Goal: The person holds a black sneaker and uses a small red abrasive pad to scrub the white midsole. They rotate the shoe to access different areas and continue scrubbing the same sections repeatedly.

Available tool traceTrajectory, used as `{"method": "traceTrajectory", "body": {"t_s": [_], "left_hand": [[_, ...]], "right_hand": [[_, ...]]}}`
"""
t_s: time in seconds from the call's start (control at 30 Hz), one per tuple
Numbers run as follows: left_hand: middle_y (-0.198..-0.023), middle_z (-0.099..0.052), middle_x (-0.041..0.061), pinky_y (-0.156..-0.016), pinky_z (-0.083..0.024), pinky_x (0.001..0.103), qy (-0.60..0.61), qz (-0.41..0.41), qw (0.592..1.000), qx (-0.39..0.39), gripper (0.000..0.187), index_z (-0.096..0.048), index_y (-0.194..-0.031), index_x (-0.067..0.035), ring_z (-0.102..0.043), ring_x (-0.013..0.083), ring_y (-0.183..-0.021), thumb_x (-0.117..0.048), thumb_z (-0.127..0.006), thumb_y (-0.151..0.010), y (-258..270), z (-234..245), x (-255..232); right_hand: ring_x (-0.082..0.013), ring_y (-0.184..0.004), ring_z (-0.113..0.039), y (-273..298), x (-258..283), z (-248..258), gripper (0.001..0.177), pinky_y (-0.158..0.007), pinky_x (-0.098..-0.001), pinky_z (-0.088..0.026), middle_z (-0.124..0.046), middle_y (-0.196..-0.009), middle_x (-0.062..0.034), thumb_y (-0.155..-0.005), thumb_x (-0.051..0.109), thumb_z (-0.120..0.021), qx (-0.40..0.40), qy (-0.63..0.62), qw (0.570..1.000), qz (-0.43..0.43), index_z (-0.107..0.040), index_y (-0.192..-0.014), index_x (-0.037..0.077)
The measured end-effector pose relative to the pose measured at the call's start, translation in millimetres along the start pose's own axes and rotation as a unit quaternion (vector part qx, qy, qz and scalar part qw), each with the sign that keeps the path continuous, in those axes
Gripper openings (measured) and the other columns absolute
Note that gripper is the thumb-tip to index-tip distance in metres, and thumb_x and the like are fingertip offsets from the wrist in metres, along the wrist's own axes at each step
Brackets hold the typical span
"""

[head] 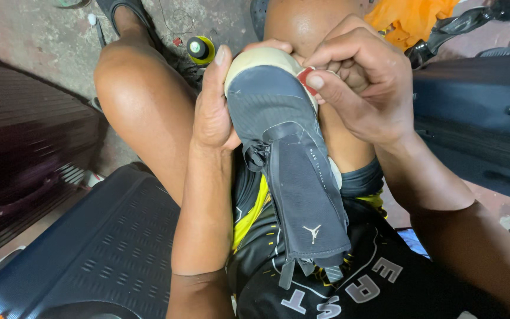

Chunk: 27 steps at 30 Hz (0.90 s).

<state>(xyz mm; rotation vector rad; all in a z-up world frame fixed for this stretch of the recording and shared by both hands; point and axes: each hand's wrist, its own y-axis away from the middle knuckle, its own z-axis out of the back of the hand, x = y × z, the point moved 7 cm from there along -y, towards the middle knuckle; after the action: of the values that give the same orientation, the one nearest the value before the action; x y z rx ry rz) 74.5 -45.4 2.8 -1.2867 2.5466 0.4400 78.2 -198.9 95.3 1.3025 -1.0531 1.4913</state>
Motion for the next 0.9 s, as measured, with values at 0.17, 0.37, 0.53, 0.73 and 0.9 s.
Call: {"method": "traceTrajectory", "body": {"t_s": [0.17,0.37,0.53,0.73,0.9], "left_hand": [[-0.118,-0.068,0.020,-0.102,-0.056,0.038,-0.014,-0.008,1.000,-0.014,0.066,-0.055,-0.138,0.009,-0.068,0.0247,-0.108,-0.052,-0.039,-0.115,2,3,-2],[-0.120,-0.068,0.019,-0.102,-0.057,0.037,0.007,-0.005,0.999,-0.044,0.066,-0.054,-0.140,0.005,-0.068,0.0239,-0.109,-0.051,-0.037,-0.111,0,10,3],[-0.123,-0.067,0.024,-0.103,-0.058,0.042,-0.012,-0.016,0.999,0.028,0.082,-0.057,-0.135,0.006,-0.069,0.0309,-0.113,-0.068,-0.035,-0.108,-3,6,-3],[-0.128,-0.062,0.027,-0.099,-0.058,0.048,-0.015,0.004,0.994,0.106,0.088,-0.054,-0.137,0.002,-0.066,0.0352,-0.114,-0.076,-0.033,-0.101,4,-5,-5],[-0.128,-0.061,0.029,-0.100,-0.056,0.047,-0.045,0.031,0.995,0.080,0.078,-0.050,-0.139,0.002,-0.064,0.0362,-0.114,-0.070,-0.035,-0.110,7,-8,-14]], "right_hand": [[-0.0087,-0.074,-0.051,-6,10,-7,0.010,-0.067,-0.0214,-0.040,-0.059,-0.098,-0.0095,-0.100,-0.010,-0.072,-0.029,0.168,0.983,0.074,-0.065,-0.106,-0.007],[-0.0066,-0.082,-0.055,-8,10,-9,0.010,-0.069,-0.0192,-0.043,-0.059,-0.102,-0.0062,-0.109,-0.007,-0.076,-0.020,0.193,0.976,0.098,-0.067,-0.111,-0.004],[-0.0125,-0.073,-0.051,-5,18,-1,0.011,-0.060,-0.0239,-0.040,-0.059,-0.091,-0.0102,-0.101,-0.005,-0.076,-0.016,0.251,0.960,0.124,-0.066,-0.105,-0.005],[-0.0059,-0.074,-0.062,9,-3,18,0.021,-0.065,-0.0178,-0.052,-0.061,-0.097,-0.0050,-0.104,0.003,-0.064,-0.051,-0.039,0.997,-0.049,-0.054,-0.121,-0.004],[-0.0081,-0.078,-0.066,12,-3,11,0.014,-0.071,-0.0191,-0.056,-0.062,-0.104,-0.0079,-0.108,0.001,-0.062,-0.022,-0.103,0.994,-0.013,-0.054,-0.119,-0.003]]}}
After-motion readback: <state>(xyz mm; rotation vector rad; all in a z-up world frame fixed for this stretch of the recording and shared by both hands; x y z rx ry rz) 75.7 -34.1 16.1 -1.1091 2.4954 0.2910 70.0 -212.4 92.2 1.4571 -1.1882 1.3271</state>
